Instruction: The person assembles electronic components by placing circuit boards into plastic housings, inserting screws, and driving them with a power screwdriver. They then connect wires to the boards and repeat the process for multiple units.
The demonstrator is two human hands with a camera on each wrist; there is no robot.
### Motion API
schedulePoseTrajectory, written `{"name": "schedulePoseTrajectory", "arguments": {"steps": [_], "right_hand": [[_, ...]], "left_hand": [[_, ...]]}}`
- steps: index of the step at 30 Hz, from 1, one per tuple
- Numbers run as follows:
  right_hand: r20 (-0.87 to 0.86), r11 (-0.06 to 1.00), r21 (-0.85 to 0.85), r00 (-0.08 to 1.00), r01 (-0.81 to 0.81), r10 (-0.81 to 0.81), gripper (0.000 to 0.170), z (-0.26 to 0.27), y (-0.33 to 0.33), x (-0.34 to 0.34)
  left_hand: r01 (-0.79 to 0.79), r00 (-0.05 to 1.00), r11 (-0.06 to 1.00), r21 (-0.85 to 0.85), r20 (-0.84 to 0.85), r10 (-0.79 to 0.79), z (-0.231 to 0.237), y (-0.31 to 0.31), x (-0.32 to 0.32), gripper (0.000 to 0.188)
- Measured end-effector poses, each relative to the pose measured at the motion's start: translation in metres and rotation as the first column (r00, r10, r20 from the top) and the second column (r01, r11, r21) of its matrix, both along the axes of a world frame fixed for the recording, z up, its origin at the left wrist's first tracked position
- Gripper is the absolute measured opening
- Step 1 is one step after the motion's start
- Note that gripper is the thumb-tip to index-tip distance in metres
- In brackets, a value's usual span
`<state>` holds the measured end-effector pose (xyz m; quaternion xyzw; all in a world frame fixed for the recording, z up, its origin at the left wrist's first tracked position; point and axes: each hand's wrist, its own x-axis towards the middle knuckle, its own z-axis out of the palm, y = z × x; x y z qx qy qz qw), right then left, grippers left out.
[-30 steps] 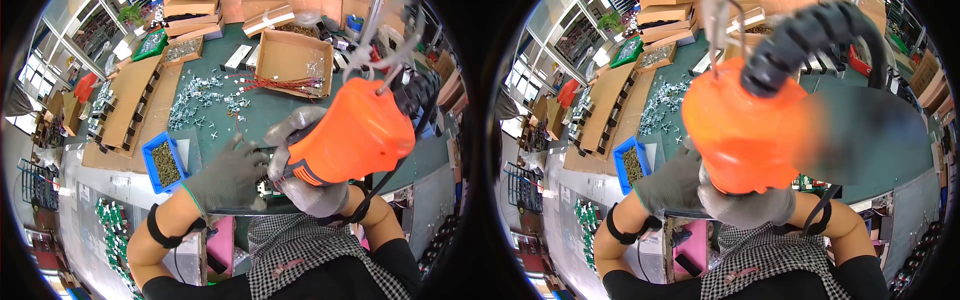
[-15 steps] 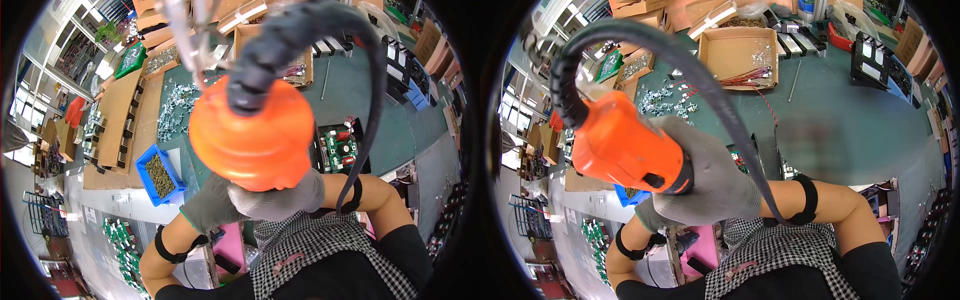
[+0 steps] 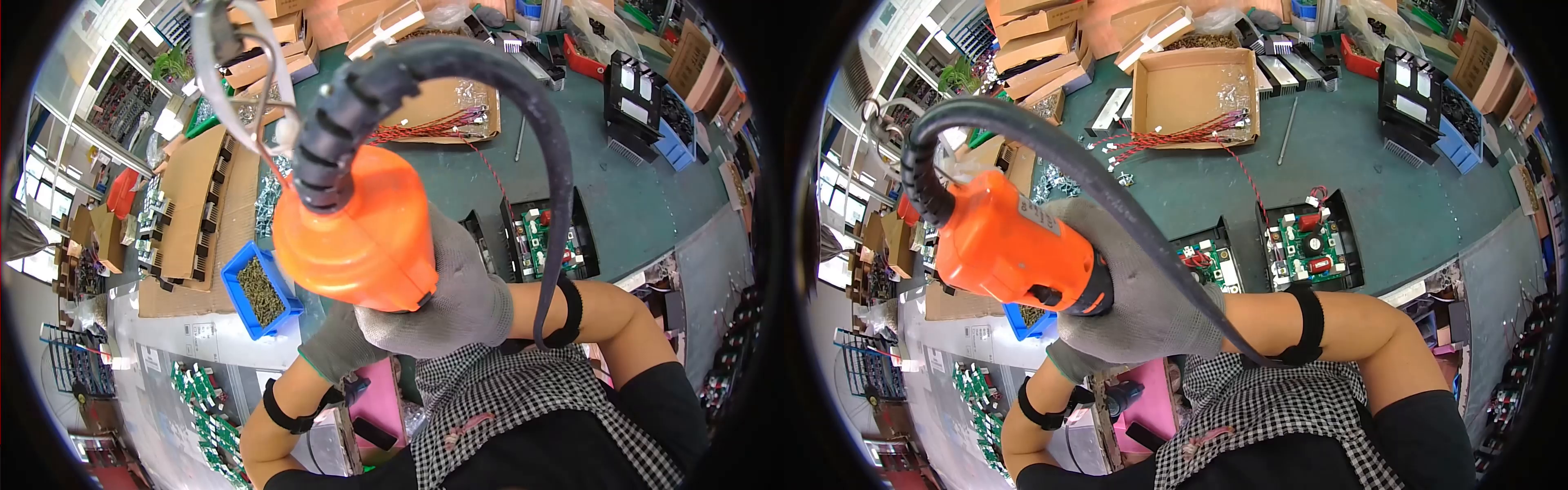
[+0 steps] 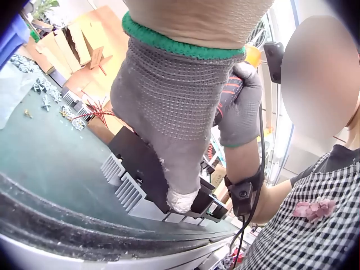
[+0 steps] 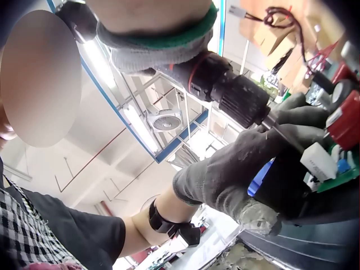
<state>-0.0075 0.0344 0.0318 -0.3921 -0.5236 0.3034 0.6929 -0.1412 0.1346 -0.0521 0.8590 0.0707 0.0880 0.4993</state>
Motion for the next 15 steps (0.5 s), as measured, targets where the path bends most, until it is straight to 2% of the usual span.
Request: {"name": "schedulePoseTrajectory", "arguments": {"steps": [1,3,7,9,13,15], "right_hand": [[0.228,0.994,0.068,0.968,0.090,-0.104,0.066,0.004,-0.003,0.006],[0.405,0.973,0.159,0.888,0.167,-0.218,0.067,0.006,-0.003,0.008],[0.225,0.979,0.136,0.958,0.149,-0.177,0.067,0.006,-0.003,0.004],[0.193,0.985,0.125,0.970,0.123,-0.146,0.068,0.006,-0.003,0.006],[0.301,0.969,0.203,0.933,0.137,-0.195,0.071,-0.006,0.004,0.011],[0.286,0.966,0.206,0.934,0.157,-0.213,0.071,-0.008,0.005,0.008]], "left_hand": [[-0.011,1.000,0.999,-0.053,-0.009,0.010,-0.003,0.000,-0.001,0.074],[-0.039,0.999,0.985,-0.166,-0.027,0.035,-0.009,-0.001,-0.003,0.075],[-0.107,0.994,0.903,-0.415,-0.068,0.087,-0.023,-0.002,-0.007,0.075],[-0.149,0.989,0.831,-0.536,-0.083,0.123,-0.030,-0.003,-0.010,0.075],[-0.207,0.976,0.628,-0.750,-0.109,0.191,-0.042,-0.005,-0.011,0.076],[-0.217,0.969,0.526,-0.822,-0.117,0.217,-0.048,-0.008,-0.010,0.076]]}}
